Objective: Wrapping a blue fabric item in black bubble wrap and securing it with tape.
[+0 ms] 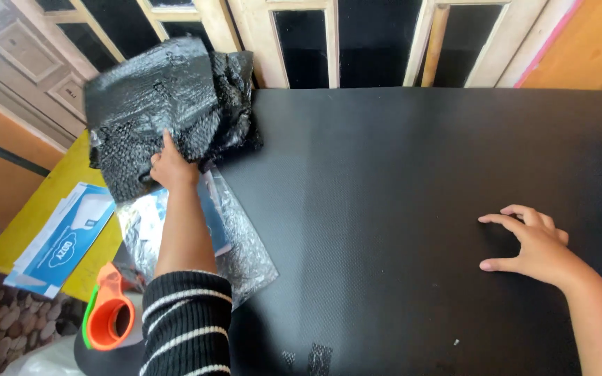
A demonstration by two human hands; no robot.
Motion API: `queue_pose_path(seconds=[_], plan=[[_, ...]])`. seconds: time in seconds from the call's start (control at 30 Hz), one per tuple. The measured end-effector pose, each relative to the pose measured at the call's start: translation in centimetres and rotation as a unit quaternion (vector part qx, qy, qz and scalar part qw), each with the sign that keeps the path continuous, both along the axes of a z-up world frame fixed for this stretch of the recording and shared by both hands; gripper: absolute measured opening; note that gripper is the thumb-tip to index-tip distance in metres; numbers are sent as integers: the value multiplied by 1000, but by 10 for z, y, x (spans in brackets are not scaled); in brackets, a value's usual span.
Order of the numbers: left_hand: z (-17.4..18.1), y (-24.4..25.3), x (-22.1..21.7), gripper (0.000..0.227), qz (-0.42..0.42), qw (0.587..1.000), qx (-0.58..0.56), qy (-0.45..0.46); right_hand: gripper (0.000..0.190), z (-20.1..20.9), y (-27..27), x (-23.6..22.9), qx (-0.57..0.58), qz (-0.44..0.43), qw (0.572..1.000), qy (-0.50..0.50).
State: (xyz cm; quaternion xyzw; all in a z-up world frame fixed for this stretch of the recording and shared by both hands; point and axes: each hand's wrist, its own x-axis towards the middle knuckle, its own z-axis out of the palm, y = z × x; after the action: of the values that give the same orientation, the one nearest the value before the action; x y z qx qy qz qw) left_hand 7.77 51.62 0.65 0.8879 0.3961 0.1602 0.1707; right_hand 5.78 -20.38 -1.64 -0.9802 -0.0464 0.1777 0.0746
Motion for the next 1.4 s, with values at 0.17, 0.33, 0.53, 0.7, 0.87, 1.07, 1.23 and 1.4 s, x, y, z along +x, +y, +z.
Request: queue_pose_path(seconds=[0.17,0.33,0.53,0.7,0.87,1.07,1.23,1.4], plan=[[-46,60,20,69,44,994,-85,-46,91,-11,-7,8,24,-12,1000,-2],[-20,79,6,65,48,864,-422,-269,90,-6,-4,3,37,-13,999,5],[46,27,-21,44,30,823,-384,-417,88,2,0,1,57,-6,998,-8],[92,-113,-50,12,-229,879,-164,-385,83,18,6,-7,69,-1,998,-1],[58,-253,-89,18,-614,692,-14,-379,82,23,7,-11,69,2,997,14],[-31,-369,-121,26,-712,558,-385,-181,79,-9,-2,-2,408,11,908,-95],[11,-373,-146,39,-666,572,-463,-123,111,-3,20,-14,470,162,856,-140],[17,-349,-136,36,-662,664,-316,-145,53,18,54,-42,257,174,932,-187]])
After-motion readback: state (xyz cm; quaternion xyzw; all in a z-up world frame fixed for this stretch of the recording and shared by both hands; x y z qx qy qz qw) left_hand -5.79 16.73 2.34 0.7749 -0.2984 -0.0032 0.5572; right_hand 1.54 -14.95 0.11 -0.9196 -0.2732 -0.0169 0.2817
